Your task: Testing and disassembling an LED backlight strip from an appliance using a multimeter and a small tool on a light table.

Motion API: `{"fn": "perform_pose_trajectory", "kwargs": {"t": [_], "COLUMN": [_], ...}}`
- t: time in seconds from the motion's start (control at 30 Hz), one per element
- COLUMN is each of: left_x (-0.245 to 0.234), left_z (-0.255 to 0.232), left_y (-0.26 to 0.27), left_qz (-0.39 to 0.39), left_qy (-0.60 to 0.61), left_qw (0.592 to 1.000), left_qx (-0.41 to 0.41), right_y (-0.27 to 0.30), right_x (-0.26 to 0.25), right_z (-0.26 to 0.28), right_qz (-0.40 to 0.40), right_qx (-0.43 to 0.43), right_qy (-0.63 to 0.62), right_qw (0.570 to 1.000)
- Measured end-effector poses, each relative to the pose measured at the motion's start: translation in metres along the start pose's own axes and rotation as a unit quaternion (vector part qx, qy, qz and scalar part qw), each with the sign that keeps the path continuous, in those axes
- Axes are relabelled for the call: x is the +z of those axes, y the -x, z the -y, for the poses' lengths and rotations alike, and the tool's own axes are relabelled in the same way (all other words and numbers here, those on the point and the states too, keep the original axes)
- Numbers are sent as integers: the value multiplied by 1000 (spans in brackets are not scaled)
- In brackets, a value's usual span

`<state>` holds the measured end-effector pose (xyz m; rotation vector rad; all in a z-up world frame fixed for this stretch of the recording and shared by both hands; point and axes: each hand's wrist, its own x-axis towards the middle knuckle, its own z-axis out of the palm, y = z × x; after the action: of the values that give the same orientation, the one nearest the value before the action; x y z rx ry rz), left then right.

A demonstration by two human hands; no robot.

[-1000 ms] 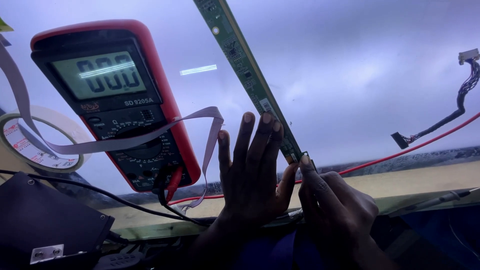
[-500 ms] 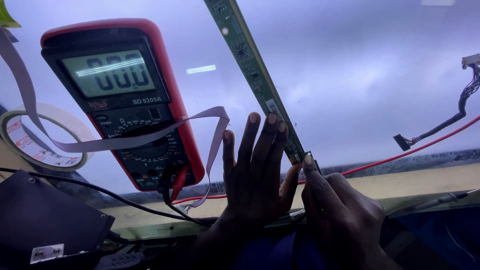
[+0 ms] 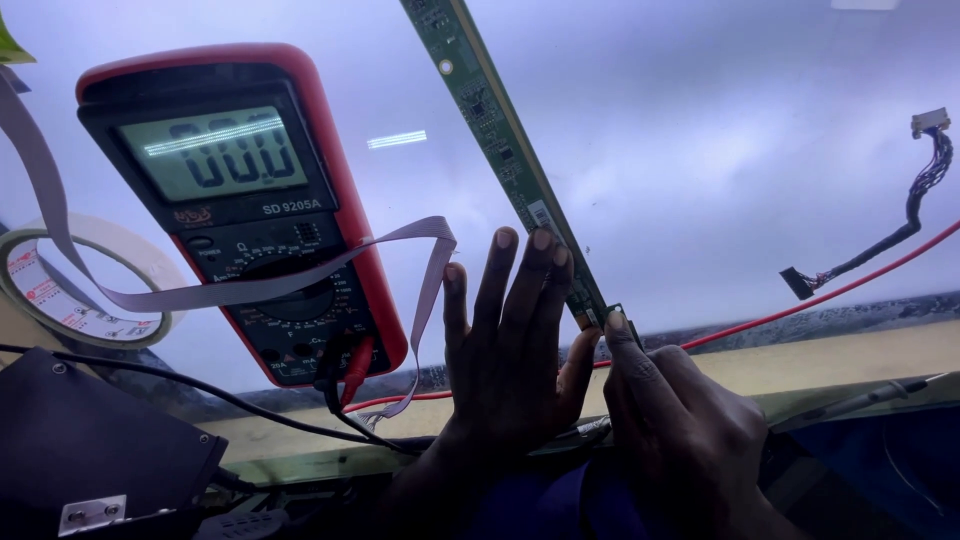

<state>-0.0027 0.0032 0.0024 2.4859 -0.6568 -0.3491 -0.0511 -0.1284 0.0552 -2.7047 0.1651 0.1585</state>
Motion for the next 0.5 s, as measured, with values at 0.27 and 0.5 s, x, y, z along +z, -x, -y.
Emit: {"fn": "perform_pose_trajectory", "kwargs": {"t": [0.27,0.5], "left_x": [0,1], "left_z": [0,0], "left_y": [0,0], "left_qz": [8,7], "left_qy": [5,8], "left_qw": [1000,1000], "left_qx": [-6,-3], "right_y": [-3,-6], "right_x": [1,1], "right_z": [2,3], "right_qz": [-6,-14], "right_qx": [12,7], "right_qy": [-2,-11], "right_qw": [1000,1000]}}
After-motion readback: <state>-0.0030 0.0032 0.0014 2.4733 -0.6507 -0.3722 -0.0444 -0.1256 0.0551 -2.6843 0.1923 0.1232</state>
